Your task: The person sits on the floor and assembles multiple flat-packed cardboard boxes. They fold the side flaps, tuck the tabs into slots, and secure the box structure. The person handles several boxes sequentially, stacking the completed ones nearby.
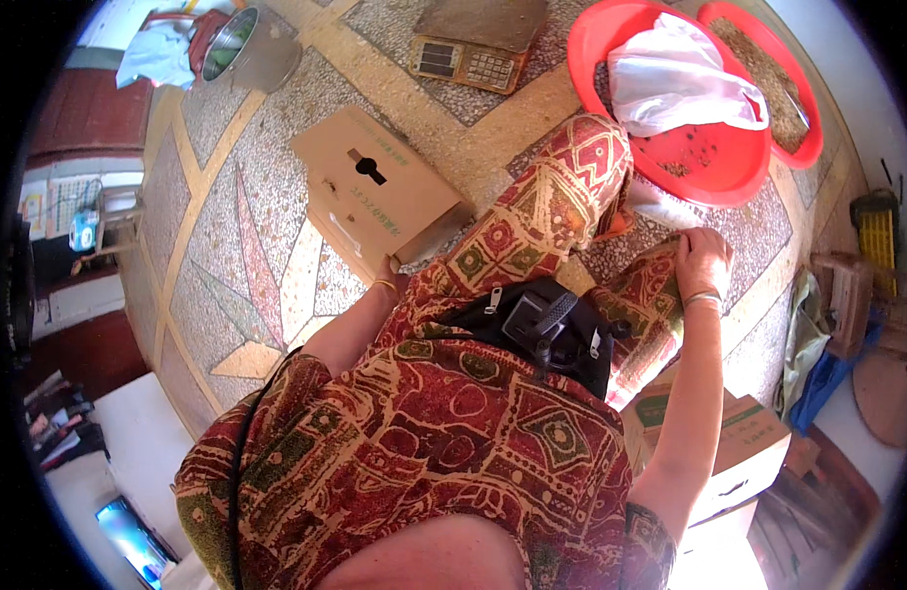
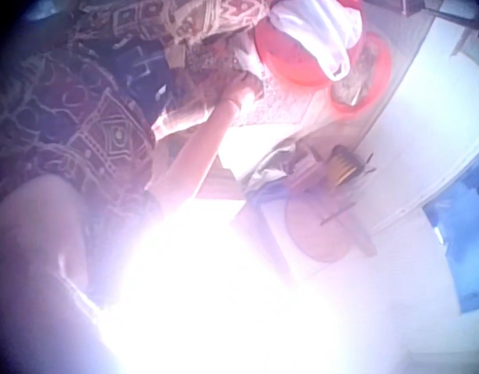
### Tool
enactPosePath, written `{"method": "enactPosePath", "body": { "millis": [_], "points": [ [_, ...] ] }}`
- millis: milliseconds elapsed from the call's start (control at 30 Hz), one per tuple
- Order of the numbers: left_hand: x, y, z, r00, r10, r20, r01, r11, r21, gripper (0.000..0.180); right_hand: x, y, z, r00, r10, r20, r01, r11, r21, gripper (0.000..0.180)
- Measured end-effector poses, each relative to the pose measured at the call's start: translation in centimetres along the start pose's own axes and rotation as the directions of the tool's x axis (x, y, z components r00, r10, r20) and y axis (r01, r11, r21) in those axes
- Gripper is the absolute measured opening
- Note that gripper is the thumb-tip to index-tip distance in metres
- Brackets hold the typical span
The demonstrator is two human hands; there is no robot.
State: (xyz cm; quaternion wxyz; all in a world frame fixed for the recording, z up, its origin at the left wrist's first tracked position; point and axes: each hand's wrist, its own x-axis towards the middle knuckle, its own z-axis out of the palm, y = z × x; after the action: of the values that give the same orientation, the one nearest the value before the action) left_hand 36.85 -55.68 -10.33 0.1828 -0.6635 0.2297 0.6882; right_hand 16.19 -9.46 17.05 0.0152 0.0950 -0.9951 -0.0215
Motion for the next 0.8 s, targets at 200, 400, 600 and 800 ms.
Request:
{"method": "enactPosePath", "body": {
  "millis": [200, 400, 600, 800],
  "points": [
    [2.4, 4.5, -0.8, 0.875, 0.461, -0.152, -0.485, 0.826, -0.287, 0.065, -0.9, 0.3, -0.4, 0.998, 0.006, -0.059, -0.002, 0.998, 0.064, 0.012],
    [-1.8, 10.3, 0.1, 0.743, 0.624, -0.243, -0.654, 0.596, -0.466, 0.054, -2.3, 1.6, -1.0, 0.995, 0.049, -0.084, -0.042, 0.996, 0.077, 0.01],
    [-2.4, 14.3, 0.2, 0.791, 0.533, -0.301, -0.599, 0.576, -0.556, 0.046, -2.6, 1.3, -0.8, 0.994, 0.057, -0.094, -0.049, 0.995, 0.081, 0.009],
    [-0.5, 17.1, 0.4, 0.768, 0.627, -0.131, -0.569, 0.574, -0.589, 0.027, -3.1, 2.1, -0.2, 0.992, 0.055, -0.115, -0.046, 0.996, 0.075, 0.01]
  ]
}}
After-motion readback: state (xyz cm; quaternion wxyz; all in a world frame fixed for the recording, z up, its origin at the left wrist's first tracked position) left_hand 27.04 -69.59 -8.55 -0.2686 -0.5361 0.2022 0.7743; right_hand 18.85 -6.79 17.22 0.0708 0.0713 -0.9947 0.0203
